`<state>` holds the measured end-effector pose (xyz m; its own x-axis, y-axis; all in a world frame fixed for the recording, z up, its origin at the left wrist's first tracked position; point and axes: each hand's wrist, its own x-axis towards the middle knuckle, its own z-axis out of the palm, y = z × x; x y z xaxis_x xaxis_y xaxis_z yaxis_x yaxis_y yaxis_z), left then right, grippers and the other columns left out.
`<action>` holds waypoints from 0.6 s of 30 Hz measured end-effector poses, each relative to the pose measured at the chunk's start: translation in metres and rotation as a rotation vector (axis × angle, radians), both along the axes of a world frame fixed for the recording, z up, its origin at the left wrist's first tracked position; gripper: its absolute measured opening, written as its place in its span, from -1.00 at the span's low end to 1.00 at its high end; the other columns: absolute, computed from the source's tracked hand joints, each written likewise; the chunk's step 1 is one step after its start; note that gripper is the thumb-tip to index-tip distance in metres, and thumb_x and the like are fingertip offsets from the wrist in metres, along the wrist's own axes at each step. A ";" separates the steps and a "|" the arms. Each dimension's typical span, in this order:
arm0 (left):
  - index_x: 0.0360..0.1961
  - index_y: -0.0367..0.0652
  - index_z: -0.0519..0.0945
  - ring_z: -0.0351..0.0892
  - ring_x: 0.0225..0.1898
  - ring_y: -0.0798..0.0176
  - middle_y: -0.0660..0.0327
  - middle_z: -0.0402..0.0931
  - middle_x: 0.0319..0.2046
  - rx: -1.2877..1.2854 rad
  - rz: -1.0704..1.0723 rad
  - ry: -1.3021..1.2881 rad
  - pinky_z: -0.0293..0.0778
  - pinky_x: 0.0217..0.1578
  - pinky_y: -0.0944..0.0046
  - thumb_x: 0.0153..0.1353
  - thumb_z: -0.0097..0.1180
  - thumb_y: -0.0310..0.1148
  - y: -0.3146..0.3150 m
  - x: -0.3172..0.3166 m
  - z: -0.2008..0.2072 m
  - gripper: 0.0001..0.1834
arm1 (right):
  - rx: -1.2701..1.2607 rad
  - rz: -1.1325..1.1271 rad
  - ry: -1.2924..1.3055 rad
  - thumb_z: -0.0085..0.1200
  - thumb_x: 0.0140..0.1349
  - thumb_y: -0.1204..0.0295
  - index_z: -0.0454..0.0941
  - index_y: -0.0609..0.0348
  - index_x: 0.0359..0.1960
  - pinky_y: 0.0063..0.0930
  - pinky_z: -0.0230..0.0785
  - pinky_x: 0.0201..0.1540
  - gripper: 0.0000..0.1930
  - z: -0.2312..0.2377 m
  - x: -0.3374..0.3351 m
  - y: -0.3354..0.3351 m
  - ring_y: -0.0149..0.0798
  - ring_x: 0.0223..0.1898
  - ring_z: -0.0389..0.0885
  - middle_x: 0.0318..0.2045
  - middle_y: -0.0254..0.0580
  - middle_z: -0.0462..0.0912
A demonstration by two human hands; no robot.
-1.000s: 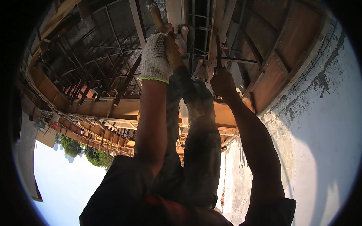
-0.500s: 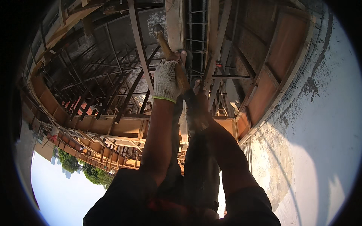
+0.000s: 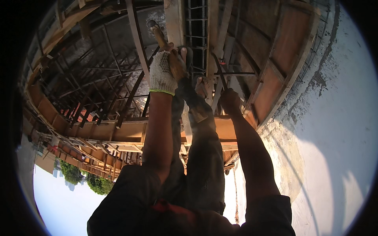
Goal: The person hammers nails into wooden planks on a construction site using a hammer. They are sitting on the scaffolding and repeatedly strike the nails to secure the wood.
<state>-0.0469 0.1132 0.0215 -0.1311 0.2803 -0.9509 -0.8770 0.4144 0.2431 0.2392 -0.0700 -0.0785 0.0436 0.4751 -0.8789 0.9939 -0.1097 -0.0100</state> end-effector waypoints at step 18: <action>-0.25 -0.15 0.51 0.48 -0.63 0.28 0.25 0.44 -0.54 -0.099 -0.004 0.081 0.48 -0.62 0.27 0.13 0.27 -0.23 0.000 0.001 0.042 -0.72 | 0.069 -0.459 0.028 -0.05 0.35 0.29 0.57 0.25 -0.30 0.00 0.55 -0.28 -0.74 0.043 -0.057 -0.033 0.19 -0.36 0.70 -0.44 0.23 0.66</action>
